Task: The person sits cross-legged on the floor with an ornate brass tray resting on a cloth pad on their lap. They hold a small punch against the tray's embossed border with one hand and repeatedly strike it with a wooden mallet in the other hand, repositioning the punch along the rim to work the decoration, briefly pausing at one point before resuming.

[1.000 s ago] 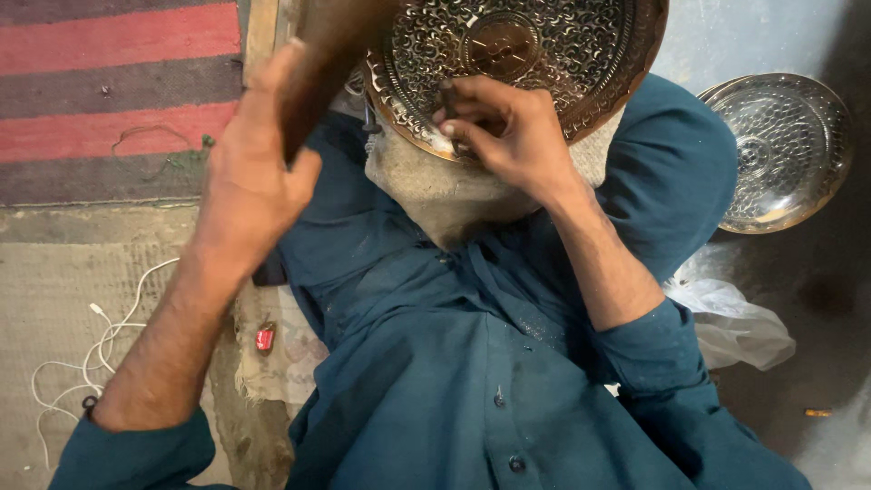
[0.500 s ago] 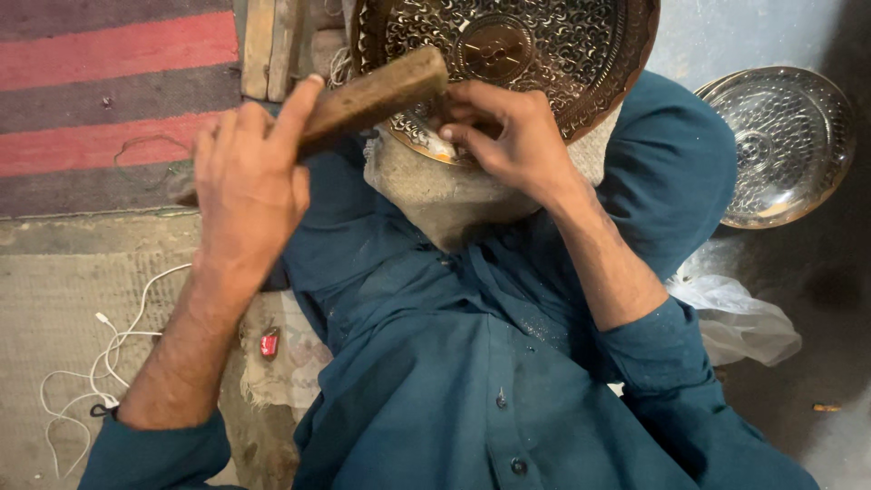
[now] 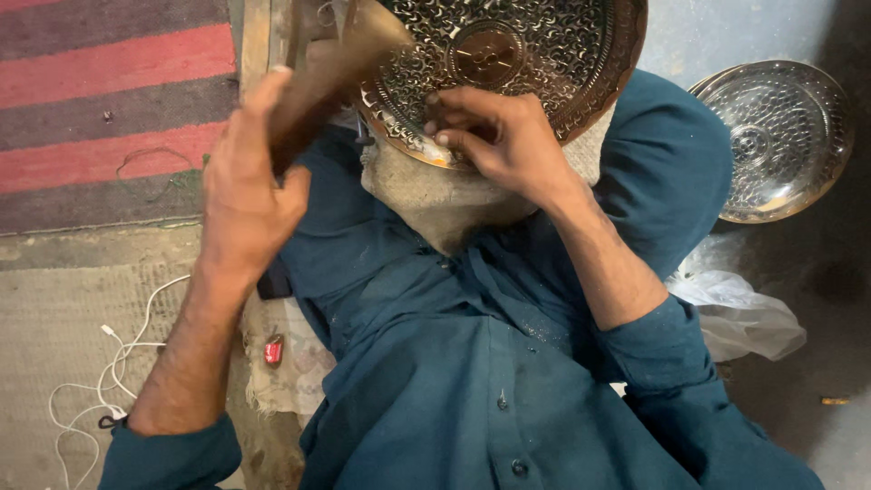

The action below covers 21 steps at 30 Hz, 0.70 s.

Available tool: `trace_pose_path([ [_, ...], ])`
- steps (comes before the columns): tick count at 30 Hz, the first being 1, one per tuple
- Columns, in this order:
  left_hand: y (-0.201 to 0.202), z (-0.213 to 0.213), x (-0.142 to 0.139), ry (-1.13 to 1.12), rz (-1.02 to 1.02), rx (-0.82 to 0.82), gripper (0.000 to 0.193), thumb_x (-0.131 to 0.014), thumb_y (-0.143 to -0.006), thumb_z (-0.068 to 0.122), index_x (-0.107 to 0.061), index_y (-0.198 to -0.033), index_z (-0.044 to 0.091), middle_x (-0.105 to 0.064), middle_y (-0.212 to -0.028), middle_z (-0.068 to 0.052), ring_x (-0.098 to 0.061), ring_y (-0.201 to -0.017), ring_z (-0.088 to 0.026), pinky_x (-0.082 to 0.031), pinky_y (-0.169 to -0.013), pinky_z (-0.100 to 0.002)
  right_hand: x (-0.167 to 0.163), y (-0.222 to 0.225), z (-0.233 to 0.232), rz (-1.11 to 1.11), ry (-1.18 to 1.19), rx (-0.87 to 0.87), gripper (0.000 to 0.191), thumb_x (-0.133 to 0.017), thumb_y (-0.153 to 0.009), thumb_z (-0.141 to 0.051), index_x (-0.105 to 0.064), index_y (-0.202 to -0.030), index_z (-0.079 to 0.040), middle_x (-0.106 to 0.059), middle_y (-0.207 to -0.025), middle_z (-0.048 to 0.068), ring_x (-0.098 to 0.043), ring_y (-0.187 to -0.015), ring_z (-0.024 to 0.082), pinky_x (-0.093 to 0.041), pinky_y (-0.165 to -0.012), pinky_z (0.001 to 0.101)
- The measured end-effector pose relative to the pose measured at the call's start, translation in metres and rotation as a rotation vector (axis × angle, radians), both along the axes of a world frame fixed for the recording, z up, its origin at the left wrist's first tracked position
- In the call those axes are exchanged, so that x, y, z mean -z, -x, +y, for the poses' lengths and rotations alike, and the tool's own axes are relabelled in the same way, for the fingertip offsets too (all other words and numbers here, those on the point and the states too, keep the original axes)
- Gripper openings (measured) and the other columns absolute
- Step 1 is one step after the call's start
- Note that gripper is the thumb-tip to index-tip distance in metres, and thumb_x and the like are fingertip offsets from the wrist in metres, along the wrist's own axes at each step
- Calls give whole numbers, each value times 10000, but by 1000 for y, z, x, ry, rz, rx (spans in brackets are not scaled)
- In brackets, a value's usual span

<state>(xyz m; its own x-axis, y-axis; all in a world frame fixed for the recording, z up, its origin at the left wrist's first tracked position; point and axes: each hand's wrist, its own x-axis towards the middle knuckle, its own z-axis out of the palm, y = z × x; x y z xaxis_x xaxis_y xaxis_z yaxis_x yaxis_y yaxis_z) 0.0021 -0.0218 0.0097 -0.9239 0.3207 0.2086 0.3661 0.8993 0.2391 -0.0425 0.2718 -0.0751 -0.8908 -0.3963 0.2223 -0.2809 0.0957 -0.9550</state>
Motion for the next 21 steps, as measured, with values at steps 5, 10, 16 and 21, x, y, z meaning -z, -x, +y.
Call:
trace_pose_path([
  [5, 0, -1, -1, 83, 30, -20, 819, -725, -825, 2, -479, -1583, 187, -575, -1072, -183, -599, -1025, -410, -489, -936, -518, -2, 0, 0, 20, -33, 5, 322, -706, -985, 31, -642, -1300, 23, -789, -1110, 111, -773, -1069, 172, -629, -916, 279],
  [10, -1, 4, -6, 96, -12, -43, 814, -708, -825, -12, -465, -1576, 183, -599, -1107, -196, -616, -1023, -415, -500, -909, -520, -5, 1, 0, 43, -27, -2, 320, -713, -984, 26, -641, -1297, 21, -783, -1100, 119, -770, -1051, 168, -623, -912, 281],
  [16, -11, 10, -10, -280, -198, -131, 697, -662, -859, -7, -442, -1506, 131, -682, -1196, -204, -650, -873, -391, -514, -761, -471, -3, -2, 2, 2, 81, -23, 297, -689, -1028, 35, -626, -1318, 26, -768, -1161, 119, -750, -1112, 185, -632, -963, 304],
  [21, -17, 14, 5, -356, -278, -154, 680, -654, -861, -18, -451, -1493, 129, -706, -1192, -204, -709, -871, -389, -542, -734, -441, 2, -1, -2, 21, -12, 7, 327, -712, -1023, 20, -590, -1325, 40, -777, -1127, 106, -765, -1066, 175, -638, -911, 295],
])
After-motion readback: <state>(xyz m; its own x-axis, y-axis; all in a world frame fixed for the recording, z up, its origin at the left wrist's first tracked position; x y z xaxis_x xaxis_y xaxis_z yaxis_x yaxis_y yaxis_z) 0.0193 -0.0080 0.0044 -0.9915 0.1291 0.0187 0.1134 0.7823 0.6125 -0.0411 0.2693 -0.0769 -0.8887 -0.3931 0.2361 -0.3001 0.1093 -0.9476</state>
